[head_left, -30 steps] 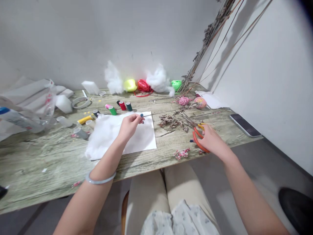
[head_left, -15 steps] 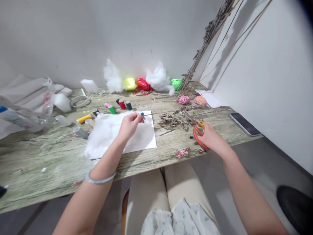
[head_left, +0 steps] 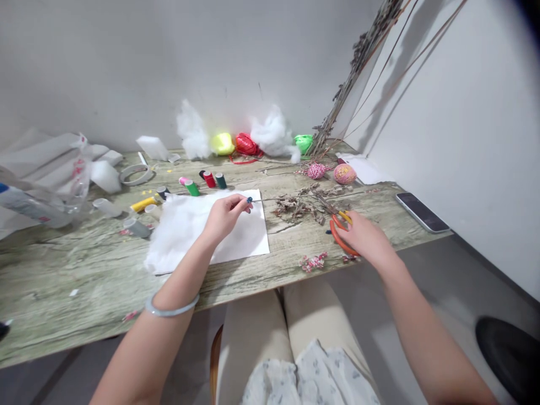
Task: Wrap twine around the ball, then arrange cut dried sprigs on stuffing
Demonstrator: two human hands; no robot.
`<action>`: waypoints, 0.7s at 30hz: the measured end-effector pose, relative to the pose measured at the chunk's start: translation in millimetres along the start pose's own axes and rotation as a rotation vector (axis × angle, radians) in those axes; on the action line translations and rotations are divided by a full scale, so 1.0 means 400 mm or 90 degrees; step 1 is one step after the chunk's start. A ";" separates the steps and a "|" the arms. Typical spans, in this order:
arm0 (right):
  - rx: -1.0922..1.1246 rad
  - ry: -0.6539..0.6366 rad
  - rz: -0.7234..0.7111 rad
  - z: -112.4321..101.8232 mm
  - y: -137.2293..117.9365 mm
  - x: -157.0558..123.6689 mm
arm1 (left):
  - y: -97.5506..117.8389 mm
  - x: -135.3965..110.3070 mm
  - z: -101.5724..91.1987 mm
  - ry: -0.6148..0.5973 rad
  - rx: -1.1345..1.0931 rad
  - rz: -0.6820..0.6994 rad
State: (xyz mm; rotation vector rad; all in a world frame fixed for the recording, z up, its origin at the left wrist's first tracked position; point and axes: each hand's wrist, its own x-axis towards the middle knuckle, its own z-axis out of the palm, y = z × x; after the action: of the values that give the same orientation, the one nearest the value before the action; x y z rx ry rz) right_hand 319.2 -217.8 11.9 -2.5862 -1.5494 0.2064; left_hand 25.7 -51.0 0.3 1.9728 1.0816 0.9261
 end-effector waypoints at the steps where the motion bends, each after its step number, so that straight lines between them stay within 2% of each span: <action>1: -0.026 -0.007 0.005 -0.002 -0.002 0.001 | 0.001 0.000 0.002 -0.004 0.000 0.000; 5: -0.085 -0.022 0.015 -0.004 -0.005 0.009 | 0.003 -0.001 0.005 -0.005 0.002 -0.016; 14: -0.110 -0.018 0.019 -0.009 -0.005 0.017 | 0.006 0.000 0.003 0.006 0.020 -0.018; 21: -0.057 0.035 0.012 0.016 -0.007 0.013 | 0.008 -0.001 0.001 -0.005 0.025 -0.004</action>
State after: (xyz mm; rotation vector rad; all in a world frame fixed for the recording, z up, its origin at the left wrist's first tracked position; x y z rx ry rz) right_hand 318.0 -211.8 5.9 -2.6503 -1.5510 0.0680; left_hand 27.2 -52.8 2.5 2.0028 1.1089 0.8995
